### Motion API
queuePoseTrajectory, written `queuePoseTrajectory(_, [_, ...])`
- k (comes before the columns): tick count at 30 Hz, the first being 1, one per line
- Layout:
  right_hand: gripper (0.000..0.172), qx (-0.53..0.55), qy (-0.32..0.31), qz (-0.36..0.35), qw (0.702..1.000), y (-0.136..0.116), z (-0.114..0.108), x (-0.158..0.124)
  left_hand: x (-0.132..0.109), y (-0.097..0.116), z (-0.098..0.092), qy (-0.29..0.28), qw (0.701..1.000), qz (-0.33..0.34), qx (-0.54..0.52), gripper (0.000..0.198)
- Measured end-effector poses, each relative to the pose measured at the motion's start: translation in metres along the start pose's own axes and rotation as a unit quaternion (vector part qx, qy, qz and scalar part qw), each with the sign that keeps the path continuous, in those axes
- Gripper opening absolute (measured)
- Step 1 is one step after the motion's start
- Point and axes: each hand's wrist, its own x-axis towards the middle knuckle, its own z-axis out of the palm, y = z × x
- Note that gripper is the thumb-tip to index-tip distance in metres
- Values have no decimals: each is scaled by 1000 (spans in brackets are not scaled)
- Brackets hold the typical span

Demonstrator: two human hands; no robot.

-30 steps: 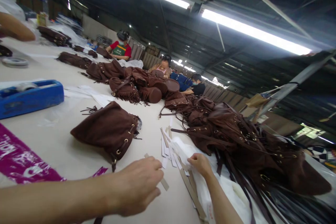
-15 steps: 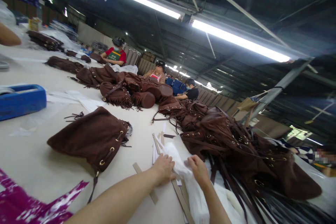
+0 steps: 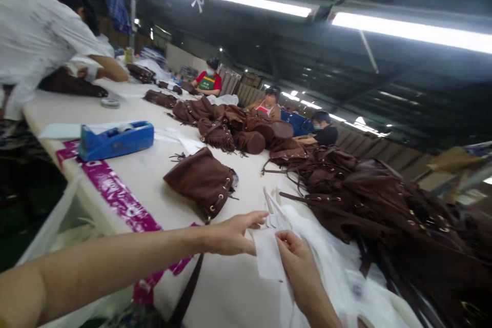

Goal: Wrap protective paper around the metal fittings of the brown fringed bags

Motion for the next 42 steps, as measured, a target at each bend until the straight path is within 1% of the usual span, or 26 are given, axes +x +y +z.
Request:
queuePoseTrajectory(2, [36,26,-68,27,997,2,38,-24,-41,9,-8,62,998,-4,-23,39])
queuePoseTrajectory(3, [39,34,-99,33,994,4,55,-36,-60,10,-11,83,995,-18,-46,28])
queuePoseTrajectory(5, [41,27,-174,22,984,8,81,-59,-97,9,-16,126,982,-60,-127,28])
queuePoseTrajectory(7, [40,-2,-258,26,966,11,93,-72,-132,5,-22,183,947,-102,-243,31])
queuePoseTrajectory(8, [40,-25,-280,32,959,12,94,-74,-149,3,-26,206,924,-121,-298,32])
queuePoseTrajectory(9, [41,-53,-283,37,957,11,93,-72,-164,0,-31,224,905,-138,-334,32])
queuePoseTrajectory(10, [42,-84,-267,38,959,10,91,-68,-177,-2,-35,233,895,-154,-347,32])
queuePoseTrajectory(11, [43,-112,-237,31,964,8,90,-61,-188,-4,-38,234,895,-172,-339,31])
queuePoseTrajectory(13, [44,-170,-178,3,969,3,92,-43,-202,-8,-41,219,907,-213,-290,28])
queuePoseTrajectory(14, [45,-206,-156,-14,966,1,96,-34,-205,-11,-40,212,913,-226,-266,26])
queuePoseTrajectory(16, [45,-296,-126,-52,945,-2,108,-21,-205,-15,-34,210,920,-235,-234,24])
queuePoseTrajectory(18, [32,-377,-113,-81,915,-2,122,-16,-202,-18,-26,205,926,-229,-218,25])
queuePoseTrajectory(19, [22,-396,-116,-88,907,-2,126,-16,-200,-20,-23,200,929,-227,-214,26])
queuePoseTrajectory(20, [14,-388,-129,-82,909,-1,128,-18,-199,-21,-21,194,930,-230,-213,27])
queuePoseTrajectory(21, [10,-353,-152,-56,921,-1,128,-21,-198,-23,-19,190,929,-236,-214,28])
queuePoseTrajectory(22, [9,-294,-183,-10,938,0,125,-26,-197,-24,-19,194,926,-239,-216,28])
queuePoseTrajectory(23, [10,-214,-216,50,951,1,121,-31,-198,-26,-20,205,924,-238,-219,26])
queuePoseTrajectory(24, [14,-120,-244,115,956,2,115,-37,-198,-29,-21,218,921,-235,-222,24])
queuePoseTrajectory(26, [26,67,-257,219,939,2,104,-49,-199,-35,-23,235,919,-222,-225,22])
queuePoseTrajectory(28, [35,198,-234,262,915,2,98,-62,-200,-41,-25,247,919,-212,-222,20])
queuePoseTrajectory(29, [37,234,-223,269,908,2,98,-68,-200,-44,-25,251,919,-210,-220,19])
queuePoseTrajectory(31, [43,257,-211,266,905,1,103,-78,-199,-47,-24,255,922,-208,-204,17])
queuePoseTrajectory(35, [59,221,-212,199,931,-3,123,-88,-197,-49,-17,244,933,-211,-159,15])
queuePoseTrajectory(37, [65,196,-216,179,940,-3,131,-88,-197,-48,-15,234,939,-212,-138,13])
queuePoseTrajectory(40, [67,152,-219,171,949,-1,135,-85,-200,-45,-16,210,948,-218,-95,10])
queuePoseTrajectory(42, [65,131,-218,157,954,1,136,-82,-202,-41,-18,218,955,-200,-36,7])
